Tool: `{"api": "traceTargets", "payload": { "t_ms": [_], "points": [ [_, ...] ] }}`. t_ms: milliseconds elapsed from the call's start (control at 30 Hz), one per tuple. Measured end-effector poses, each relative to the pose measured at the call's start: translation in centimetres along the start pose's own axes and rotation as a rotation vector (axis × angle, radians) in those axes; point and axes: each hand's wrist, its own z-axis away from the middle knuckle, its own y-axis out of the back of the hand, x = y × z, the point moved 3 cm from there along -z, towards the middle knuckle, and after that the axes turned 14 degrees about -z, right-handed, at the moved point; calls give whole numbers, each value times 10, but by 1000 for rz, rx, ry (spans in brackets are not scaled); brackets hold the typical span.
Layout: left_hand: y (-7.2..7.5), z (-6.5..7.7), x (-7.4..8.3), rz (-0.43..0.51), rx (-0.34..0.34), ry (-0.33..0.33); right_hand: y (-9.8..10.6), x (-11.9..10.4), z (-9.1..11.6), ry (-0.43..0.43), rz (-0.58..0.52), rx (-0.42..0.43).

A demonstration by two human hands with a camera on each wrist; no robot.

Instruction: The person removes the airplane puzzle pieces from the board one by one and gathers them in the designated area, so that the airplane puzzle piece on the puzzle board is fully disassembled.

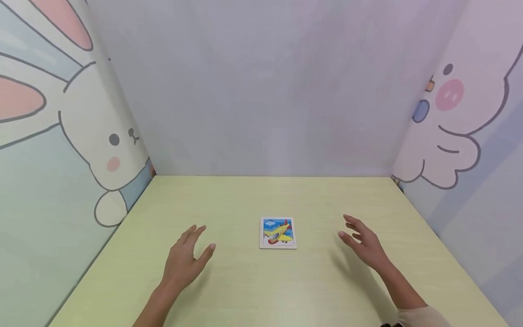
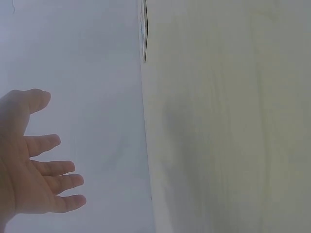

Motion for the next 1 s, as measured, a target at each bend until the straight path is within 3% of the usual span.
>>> {"api": "traceTargets", "payload": {
  "t_ms": [667,1000],
  "points": [
    [-19,-8,21,34,-7,-39,-29,2,-20,-51,-176,-45],
    [-32,-19,38,-15,-61,-55,-40,1,-32,-86,-147,-91]
  ]
}}
